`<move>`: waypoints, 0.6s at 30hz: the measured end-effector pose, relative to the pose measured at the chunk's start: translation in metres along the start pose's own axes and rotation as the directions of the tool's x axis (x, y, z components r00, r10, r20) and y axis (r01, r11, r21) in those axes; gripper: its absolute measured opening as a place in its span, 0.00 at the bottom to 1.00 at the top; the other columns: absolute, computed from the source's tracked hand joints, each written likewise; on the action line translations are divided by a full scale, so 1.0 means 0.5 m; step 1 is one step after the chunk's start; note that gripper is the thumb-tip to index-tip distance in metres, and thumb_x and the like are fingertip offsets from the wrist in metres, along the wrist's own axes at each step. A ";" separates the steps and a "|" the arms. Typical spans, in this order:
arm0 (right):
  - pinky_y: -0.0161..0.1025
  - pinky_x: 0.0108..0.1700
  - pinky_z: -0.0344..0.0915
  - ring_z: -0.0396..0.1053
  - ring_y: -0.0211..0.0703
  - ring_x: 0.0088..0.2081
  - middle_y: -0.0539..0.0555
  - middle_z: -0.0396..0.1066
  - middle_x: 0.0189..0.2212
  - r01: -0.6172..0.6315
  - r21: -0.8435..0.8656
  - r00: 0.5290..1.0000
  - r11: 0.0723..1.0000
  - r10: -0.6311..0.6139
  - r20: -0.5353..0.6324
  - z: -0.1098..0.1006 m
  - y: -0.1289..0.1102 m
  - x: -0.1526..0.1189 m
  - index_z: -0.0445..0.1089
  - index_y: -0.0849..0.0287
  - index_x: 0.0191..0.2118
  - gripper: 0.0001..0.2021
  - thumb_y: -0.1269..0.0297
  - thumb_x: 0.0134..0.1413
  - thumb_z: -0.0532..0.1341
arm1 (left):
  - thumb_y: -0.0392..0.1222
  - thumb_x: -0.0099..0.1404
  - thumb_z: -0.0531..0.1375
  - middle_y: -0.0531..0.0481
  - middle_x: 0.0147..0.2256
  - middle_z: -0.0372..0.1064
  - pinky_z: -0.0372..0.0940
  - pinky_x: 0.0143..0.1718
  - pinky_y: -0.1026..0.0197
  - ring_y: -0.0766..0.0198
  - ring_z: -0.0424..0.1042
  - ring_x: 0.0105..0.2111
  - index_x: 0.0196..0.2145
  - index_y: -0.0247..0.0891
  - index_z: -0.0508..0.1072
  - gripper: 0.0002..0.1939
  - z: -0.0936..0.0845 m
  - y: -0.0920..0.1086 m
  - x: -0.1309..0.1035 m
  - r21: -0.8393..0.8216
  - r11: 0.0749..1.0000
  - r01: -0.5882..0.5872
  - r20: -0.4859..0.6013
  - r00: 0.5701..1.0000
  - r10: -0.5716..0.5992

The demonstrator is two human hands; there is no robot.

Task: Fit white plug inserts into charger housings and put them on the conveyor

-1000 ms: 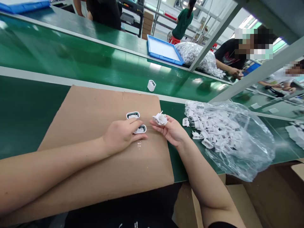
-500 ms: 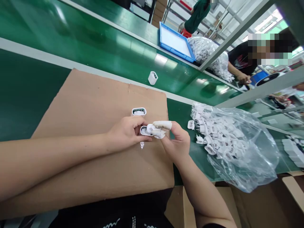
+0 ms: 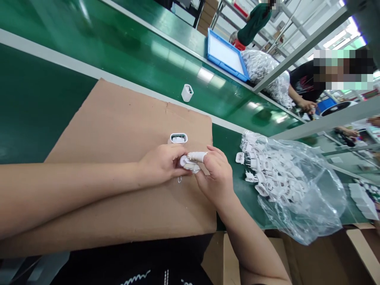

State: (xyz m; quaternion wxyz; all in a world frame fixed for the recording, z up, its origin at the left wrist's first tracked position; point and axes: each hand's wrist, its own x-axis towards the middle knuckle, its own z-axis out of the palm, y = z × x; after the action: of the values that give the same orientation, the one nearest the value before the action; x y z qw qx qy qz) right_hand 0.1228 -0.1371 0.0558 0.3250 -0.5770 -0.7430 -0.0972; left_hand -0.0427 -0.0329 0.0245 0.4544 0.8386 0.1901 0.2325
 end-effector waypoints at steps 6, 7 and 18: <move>0.50 0.63 0.68 0.77 0.39 0.33 0.46 0.79 0.31 -0.117 0.251 0.991 0.961 0.097 0.090 -0.001 0.017 0.006 0.72 0.54 0.36 0.05 0.72 0.54 0.62 | 0.52 0.72 0.59 0.50 0.34 0.71 0.61 0.32 0.61 0.63 0.69 0.31 0.40 0.36 0.73 0.15 0.004 -0.008 -0.017 0.217 0.967 -0.135 -0.024 0.989 0.144; 0.51 0.64 0.67 0.78 0.39 0.34 0.45 0.80 0.32 -0.165 0.283 0.985 0.945 0.144 0.095 0.004 0.017 0.002 0.73 0.53 0.36 0.05 0.70 0.55 0.63 | 0.54 0.72 0.58 0.50 0.34 0.70 0.61 0.32 0.61 0.62 0.69 0.31 0.39 0.36 0.73 0.16 0.006 -0.009 -0.017 0.241 0.961 -0.137 -0.032 0.988 0.149; 0.48 0.48 0.71 0.76 0.49 0.42 0.56 0.78 0.46 -0.638 0.087 0.770 0.765 0.635 0.062 -0.101 0.119 -0.021 0.73 0.55 0.47 0.15 0.60 0.54 0.66 | 0.52 0.69 0.63 0.51 0.40 0.78 0.67 0.33 0.62 0.64 0.74 0.33 0.45 0.43 0.77 0.13 -0.061 0.073 -0.036 0.260 0.949 -0.179 -0.152 0.963 0.224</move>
State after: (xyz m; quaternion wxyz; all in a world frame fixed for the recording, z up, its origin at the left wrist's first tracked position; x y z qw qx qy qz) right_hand 0.1976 -0.1532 0.0746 0.3571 -0.7785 -0.5120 0.0656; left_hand -0.0706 -0.0404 0.0661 0.3026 0.8787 0.1706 0.3275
